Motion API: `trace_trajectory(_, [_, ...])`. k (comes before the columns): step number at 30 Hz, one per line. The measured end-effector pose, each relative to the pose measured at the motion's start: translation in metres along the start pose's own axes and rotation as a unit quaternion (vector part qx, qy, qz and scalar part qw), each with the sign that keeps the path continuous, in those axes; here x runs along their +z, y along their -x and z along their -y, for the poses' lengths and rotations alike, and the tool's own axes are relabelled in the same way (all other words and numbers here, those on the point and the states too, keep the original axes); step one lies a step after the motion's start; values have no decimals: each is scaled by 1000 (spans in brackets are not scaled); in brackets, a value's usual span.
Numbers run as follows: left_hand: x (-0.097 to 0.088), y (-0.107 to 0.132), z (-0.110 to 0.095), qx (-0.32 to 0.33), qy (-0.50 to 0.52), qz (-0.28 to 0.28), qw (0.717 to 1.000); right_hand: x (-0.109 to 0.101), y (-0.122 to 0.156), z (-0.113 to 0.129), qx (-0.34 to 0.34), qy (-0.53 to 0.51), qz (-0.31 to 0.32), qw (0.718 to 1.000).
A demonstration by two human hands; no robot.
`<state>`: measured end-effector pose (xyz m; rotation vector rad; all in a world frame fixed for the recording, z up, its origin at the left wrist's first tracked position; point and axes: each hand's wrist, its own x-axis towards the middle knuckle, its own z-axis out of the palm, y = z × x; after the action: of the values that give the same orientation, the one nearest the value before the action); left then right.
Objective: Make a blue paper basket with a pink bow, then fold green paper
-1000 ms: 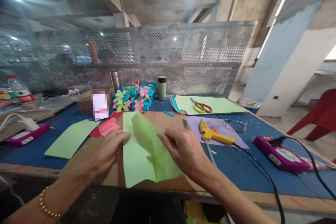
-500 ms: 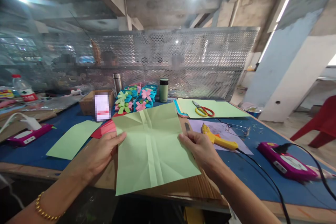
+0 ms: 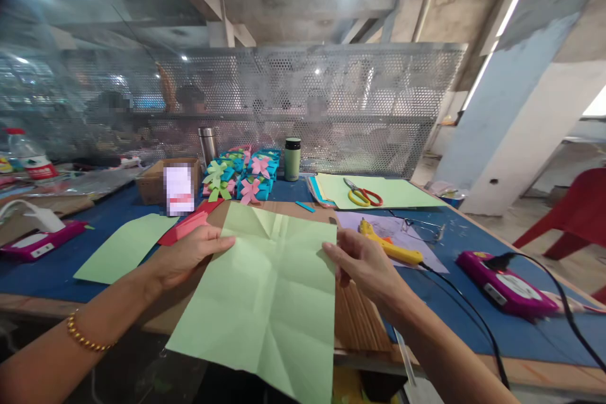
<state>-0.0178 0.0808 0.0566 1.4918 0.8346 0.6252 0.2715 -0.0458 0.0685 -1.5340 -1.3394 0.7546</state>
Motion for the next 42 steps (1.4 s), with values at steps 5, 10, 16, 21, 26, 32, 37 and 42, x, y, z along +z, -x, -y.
trace_trajectory(5, [0, -9, 3, -38, -46, 80, 995, 7, -2, -10, 14, -32, 8, 999])
trace_trajectory(10, [-1, -30, 8, -18, -115, 98, 988, 2, -8, -13, 1, 14, 14, 1000])
trace_trajectory(16, [16, -57, -15, 24, -189, 181, 965, -3, -34, 24, -69, 145, 96, 982])
trace_trajectory(21, [27, -75, -38, 108, -234, 136, 957, 26, -46, 10, -28, 168, 142, 975])
trace_trajectory(26, [-17, -45, -32, 153, -240, -35, 958, 30, -47, -17, 6, 194, 66, 979])
trace_trajectory(32, [-31, 26, 27, 36, -128, -115, 984, 30, -50, -22, 17, 233, 31, 972])
trace_trajectory(37, [3, 34, 44, 78, -122, -133, 980, 30, -50, -24, -12, 287, -16, 958])
trace_trajectory(42, [6, 30, 26, 56, -141, -124, 981, 23, -33, 0, -255, 402, -44, 878])
